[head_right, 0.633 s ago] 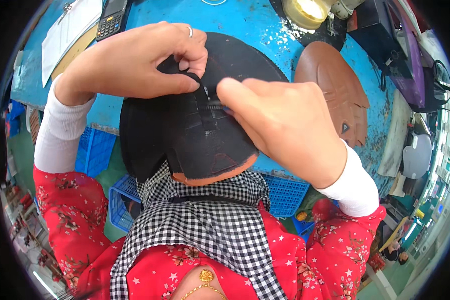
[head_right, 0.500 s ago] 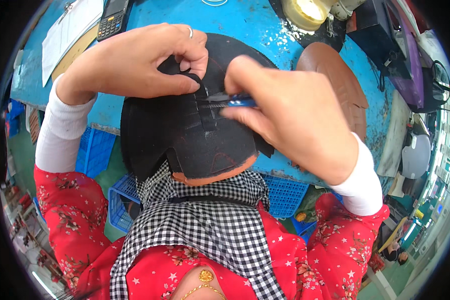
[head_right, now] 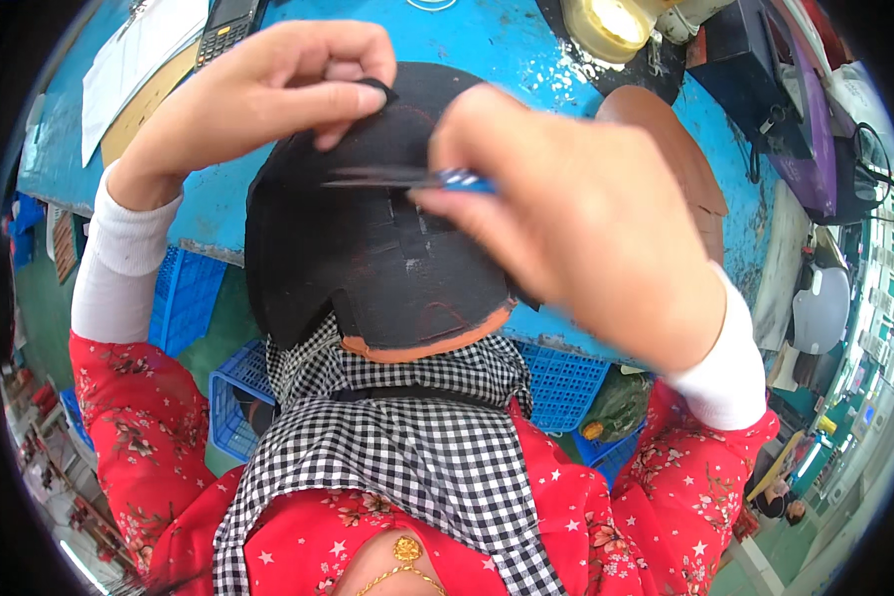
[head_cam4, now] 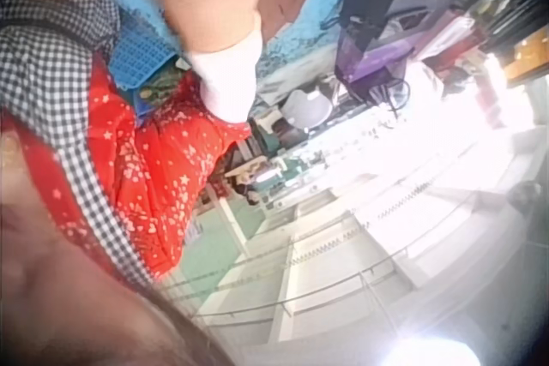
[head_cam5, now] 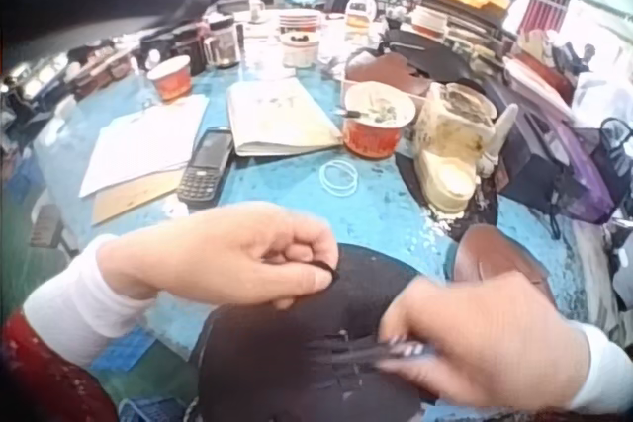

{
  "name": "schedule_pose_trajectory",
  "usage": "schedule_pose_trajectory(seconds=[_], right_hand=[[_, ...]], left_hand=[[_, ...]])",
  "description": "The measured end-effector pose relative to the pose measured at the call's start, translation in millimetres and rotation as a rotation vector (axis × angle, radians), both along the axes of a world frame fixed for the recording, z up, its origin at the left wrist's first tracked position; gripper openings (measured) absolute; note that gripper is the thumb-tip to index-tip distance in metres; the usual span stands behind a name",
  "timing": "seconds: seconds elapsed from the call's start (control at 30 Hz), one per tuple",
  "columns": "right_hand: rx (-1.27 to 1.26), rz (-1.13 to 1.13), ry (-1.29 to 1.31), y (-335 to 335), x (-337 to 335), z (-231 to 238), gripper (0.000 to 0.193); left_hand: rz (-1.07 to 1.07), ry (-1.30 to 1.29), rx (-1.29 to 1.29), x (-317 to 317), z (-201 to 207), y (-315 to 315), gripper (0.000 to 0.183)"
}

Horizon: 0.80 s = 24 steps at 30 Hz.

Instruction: The person trims excess scrap material from shoe upper components using scissors.

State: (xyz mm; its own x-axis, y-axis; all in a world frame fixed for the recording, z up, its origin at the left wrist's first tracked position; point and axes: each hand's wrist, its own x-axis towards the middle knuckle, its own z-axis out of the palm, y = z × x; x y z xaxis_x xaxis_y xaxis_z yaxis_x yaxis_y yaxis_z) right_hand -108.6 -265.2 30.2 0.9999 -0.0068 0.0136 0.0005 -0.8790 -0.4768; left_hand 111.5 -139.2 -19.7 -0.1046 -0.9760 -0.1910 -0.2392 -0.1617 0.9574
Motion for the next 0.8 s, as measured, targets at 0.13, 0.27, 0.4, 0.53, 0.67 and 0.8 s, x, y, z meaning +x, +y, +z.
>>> schedule_pose_trajectory(seconds=[0.13, 0.27, 0.4, 0.53, 0.67, 0.8], right_hand=[[-0.313, 0.067, 0.069, 62, -8, -8, 0.037], [-0.589, 0.056, 0.11, 83, -3, -19, 0.036], [-0.323, 0.062, -0.039, 51, 7, -25, 0.023], [0.745, -0.588, -0.116, 0, -23, -9, 0.016], [-0.073, -0.546, -0.397, -46, -113, -42, 0.038], [0.806, -1.123, -0.502, -48, -179, -70, 0.05]], left_hand=[[0.268, 0.278, 0.028, 0, 20, 0, 0.016], [0.47, 0.127, -0.047, -1, 56, 2, 0.013], [0.533, 0.034, -0.159, 17, 62, 16, 0.012], [0.342, -0.249, -0.039, 19, 54, 33, 0.016], [0.167, -0.142, 0.162, 16, 49, 16, 0.017], [0.146, -0.165, 0.121, 4, 45, 14, 0.014]])
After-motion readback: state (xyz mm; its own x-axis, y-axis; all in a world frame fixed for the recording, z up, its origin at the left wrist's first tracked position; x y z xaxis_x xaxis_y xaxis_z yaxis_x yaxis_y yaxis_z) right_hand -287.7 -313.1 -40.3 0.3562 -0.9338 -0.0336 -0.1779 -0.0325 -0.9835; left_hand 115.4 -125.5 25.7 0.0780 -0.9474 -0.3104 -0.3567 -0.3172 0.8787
